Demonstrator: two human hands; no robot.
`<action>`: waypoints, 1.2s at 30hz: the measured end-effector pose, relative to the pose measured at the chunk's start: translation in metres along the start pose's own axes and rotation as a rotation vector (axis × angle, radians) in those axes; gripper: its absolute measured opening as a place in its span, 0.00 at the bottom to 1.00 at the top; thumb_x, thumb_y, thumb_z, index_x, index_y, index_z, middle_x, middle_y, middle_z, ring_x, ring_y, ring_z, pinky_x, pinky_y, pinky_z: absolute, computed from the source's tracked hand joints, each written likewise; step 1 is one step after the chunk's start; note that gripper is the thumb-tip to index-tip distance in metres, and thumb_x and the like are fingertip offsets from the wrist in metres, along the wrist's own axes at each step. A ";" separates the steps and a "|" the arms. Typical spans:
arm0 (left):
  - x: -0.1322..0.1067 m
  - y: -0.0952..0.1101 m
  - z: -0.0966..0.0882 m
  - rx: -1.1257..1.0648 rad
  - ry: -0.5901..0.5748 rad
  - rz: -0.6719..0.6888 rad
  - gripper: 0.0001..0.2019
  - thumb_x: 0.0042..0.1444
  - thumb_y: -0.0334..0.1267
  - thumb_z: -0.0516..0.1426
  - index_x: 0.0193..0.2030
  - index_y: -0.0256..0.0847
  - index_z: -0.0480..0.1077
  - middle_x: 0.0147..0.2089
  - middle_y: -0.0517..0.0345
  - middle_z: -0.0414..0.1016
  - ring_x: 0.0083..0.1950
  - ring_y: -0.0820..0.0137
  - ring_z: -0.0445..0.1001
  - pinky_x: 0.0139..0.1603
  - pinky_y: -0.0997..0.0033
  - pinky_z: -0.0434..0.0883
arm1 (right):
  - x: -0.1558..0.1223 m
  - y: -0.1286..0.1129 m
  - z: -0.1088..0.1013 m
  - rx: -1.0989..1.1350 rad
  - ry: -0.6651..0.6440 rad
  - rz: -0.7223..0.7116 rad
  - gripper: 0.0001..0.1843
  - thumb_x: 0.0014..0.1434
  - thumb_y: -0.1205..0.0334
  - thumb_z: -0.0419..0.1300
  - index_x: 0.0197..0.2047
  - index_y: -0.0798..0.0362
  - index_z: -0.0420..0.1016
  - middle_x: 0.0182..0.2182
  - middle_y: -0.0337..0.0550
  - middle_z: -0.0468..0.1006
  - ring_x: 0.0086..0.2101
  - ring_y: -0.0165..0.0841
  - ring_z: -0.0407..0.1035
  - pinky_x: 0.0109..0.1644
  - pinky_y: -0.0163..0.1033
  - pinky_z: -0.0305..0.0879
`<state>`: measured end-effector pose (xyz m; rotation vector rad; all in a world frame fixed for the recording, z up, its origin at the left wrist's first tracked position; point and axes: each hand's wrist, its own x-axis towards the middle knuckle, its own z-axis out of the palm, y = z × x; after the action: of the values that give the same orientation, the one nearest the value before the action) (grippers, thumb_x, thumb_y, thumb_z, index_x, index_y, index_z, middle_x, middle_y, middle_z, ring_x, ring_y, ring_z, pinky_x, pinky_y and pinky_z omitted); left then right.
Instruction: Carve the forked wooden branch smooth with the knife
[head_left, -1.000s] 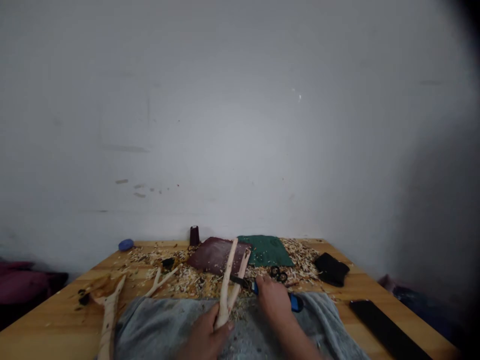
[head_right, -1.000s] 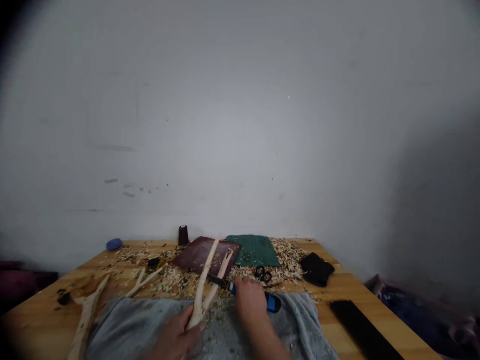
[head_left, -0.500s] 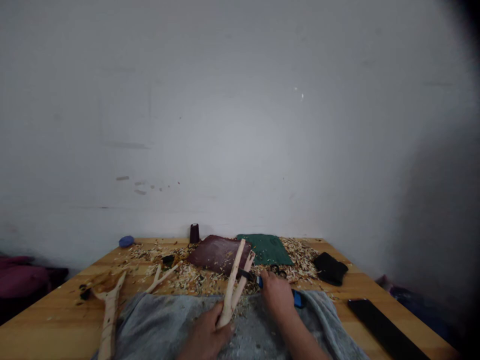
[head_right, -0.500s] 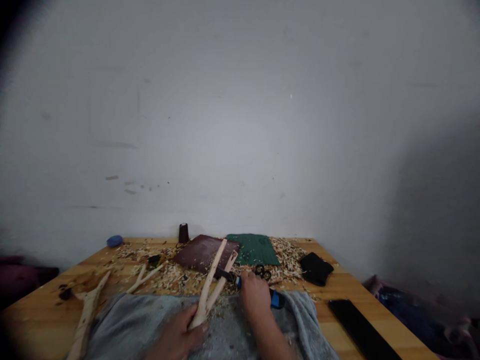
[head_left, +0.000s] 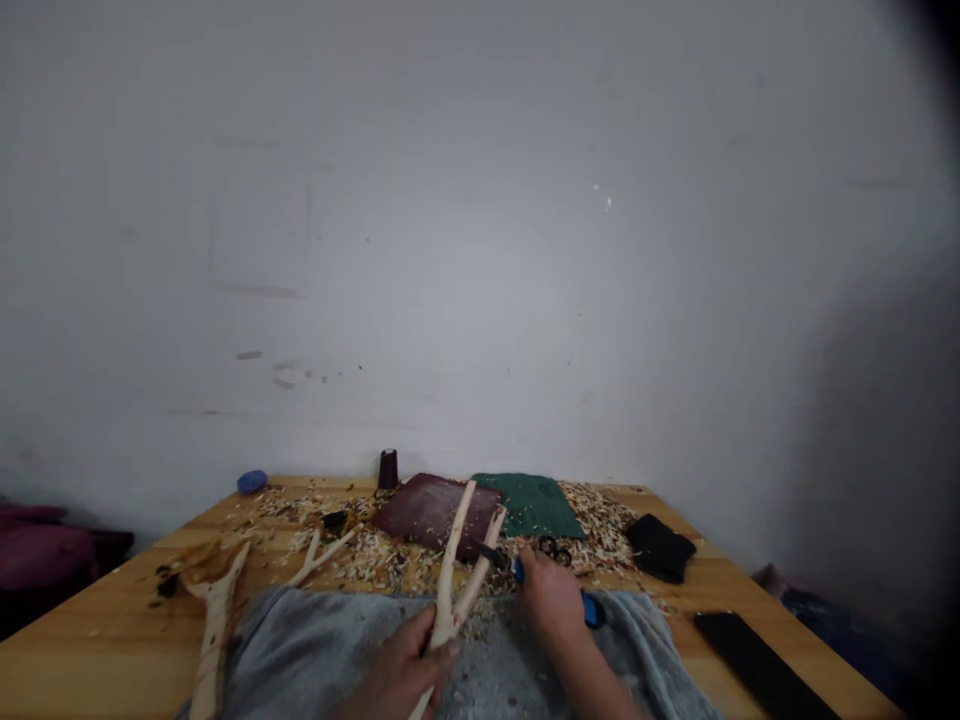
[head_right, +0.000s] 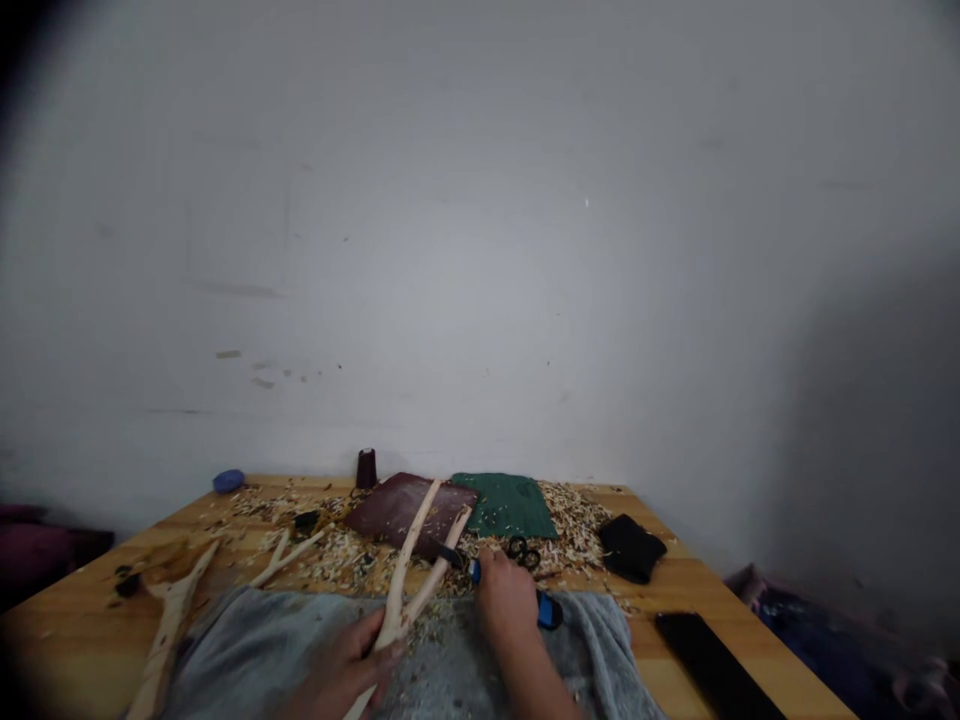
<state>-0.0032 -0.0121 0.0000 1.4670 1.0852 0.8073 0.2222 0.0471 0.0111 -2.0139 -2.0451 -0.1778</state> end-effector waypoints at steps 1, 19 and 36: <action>0.000 0.000 0.000 -0.007 0.009 -0.004 0.25 0.49 0.60 0.57 0.44 0.42 0.67 0.18 0.70 0.61 0.13 0.78 0.55 0.15 0.76 0.55 | 0.000 0.001 0.000 -0.003 0.006 0.009 0.15 0.60 0.71 0.50 0.48 0.51 0.73 0.41 0.49 0.80 0.39 0.37 0.76 0.37 0.36 0.64; 0.003 -0.003 -0.004 -0.321 0.035 0.006 0.28 0.45 0.63 0.60 0.41 0.42 0.67 0.16 0.71 0.64 0.10 0.80 0.55 0.12 0.78 0.50 | -0.005 -0.006 -0.009 -0.008 -0.005 0.015 0.15 0.60 0.70 0.51 0.47 0.50 0.73 0.42 0.49 0.79 0.40 0.37 0.76 0.40 0.36 0.64; 0.004 0.001 0.000 -0.085 0.171 0.080 0.25 0.48 0.62 0.58 0.36 0.41 0.64 0.16 0.72 0.62 0.11 0.80 0.57 0.13 0.78 0.53 | -0.012 -0.015 -0.011 -0.029 -0.035 -0.037 0.17 0.59 0.72 0.49 0.46 0.51 0.74 0.41 0.51 0.80 0.39 0.37 0.77 0.38 0.36 0.65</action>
<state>-0.0013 -0.0089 0.0009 1.3961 1.1105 1.0392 0.2086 0.0324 0.0195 -2.0109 -2.1137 -0.1817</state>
